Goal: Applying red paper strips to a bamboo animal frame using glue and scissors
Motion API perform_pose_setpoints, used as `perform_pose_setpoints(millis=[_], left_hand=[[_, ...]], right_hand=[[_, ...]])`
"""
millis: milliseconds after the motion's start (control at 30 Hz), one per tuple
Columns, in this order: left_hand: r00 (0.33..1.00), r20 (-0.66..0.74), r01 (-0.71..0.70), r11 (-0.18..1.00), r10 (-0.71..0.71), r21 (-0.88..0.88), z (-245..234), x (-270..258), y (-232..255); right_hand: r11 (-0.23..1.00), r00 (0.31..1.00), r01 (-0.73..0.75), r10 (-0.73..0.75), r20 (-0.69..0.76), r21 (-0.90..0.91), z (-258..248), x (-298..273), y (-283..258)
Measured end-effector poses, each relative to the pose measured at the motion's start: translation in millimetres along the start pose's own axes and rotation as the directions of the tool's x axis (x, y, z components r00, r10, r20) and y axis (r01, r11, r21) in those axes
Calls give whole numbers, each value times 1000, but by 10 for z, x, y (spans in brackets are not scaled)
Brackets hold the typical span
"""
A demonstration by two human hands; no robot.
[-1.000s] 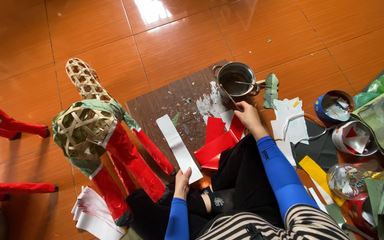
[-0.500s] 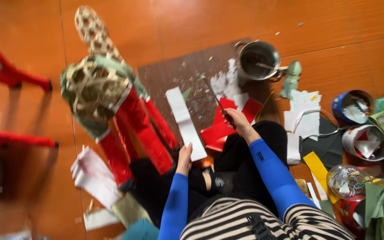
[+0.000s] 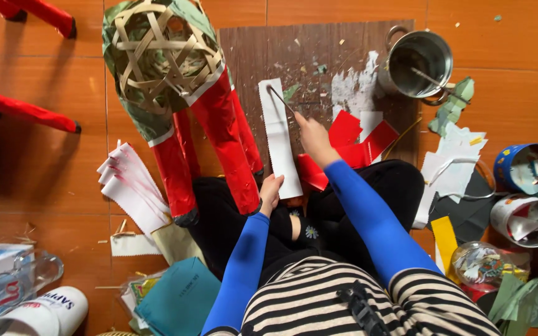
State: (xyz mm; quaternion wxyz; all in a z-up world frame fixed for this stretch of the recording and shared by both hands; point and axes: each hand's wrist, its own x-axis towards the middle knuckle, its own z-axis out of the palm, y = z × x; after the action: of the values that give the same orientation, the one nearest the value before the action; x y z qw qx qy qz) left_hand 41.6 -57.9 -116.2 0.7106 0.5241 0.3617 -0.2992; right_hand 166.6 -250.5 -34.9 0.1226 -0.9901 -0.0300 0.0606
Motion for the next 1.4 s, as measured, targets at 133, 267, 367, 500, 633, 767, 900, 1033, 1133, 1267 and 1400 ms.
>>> perform_pose_setpoints(millis=[133, 267, 367, 500, 633, 767, 900, 1033, 1133, 1267, 1400], left_hand=[[999, -22, 46, 999, -46, 24, 22, 43, -15], [973, 164, -232, 725, 165, 648, 77, -335, 299], [998, 49, 49, 990, -43, -130, -114, 398, -343], [989, 129, 104, 968, -76, -228, -171, 408, -321], [977, 196, 140, 939, -80, -314, -245, 644, -410], [981, 187, 107, 960, -59, -258, -73, 320, -61], [993, 96, 69, 996, -63, -61, -44, -122, -2], [990, 107, 89, 996, -87, -13, 135, -716, 551], [990, 139, 40, 997, -30, -70, -78, 32, -133], [977, 211, 11, 989, 20, -145, -43, 46, -394], [960, 280, 57, 982, -4, -181, -197, -308, -616]], right_hand=[[995, 994, 8, 3, 113, -100, -352, -1185, -268], [994, 970, -102, 89, 224, 47, -682, -2342, -193], [990, 928, -129, 98, 358, 62, -1117, -2726, -95], [939, 898, -298, 214, 384, 173, -1134, -2842, -76], [863, 875, -367, 194, 444, 347, -1256, -2968, -421], [822, 829, -481, 313, 464, 304, -1553, -2928, -331], [810, 824, -501, 339, 453, 304, -1618, -2877, -416], [842, 809, -467, 285, 515, 268, -1435, -2901, -430], [842, 827, -482, 347, 442, 242, -1455, -2827, -164], [892, 935, -322, 245, 257, 318, -1525, -2351, 115], [920, 982, -172, 130, 139, 351, -1280, -1649, -95]])
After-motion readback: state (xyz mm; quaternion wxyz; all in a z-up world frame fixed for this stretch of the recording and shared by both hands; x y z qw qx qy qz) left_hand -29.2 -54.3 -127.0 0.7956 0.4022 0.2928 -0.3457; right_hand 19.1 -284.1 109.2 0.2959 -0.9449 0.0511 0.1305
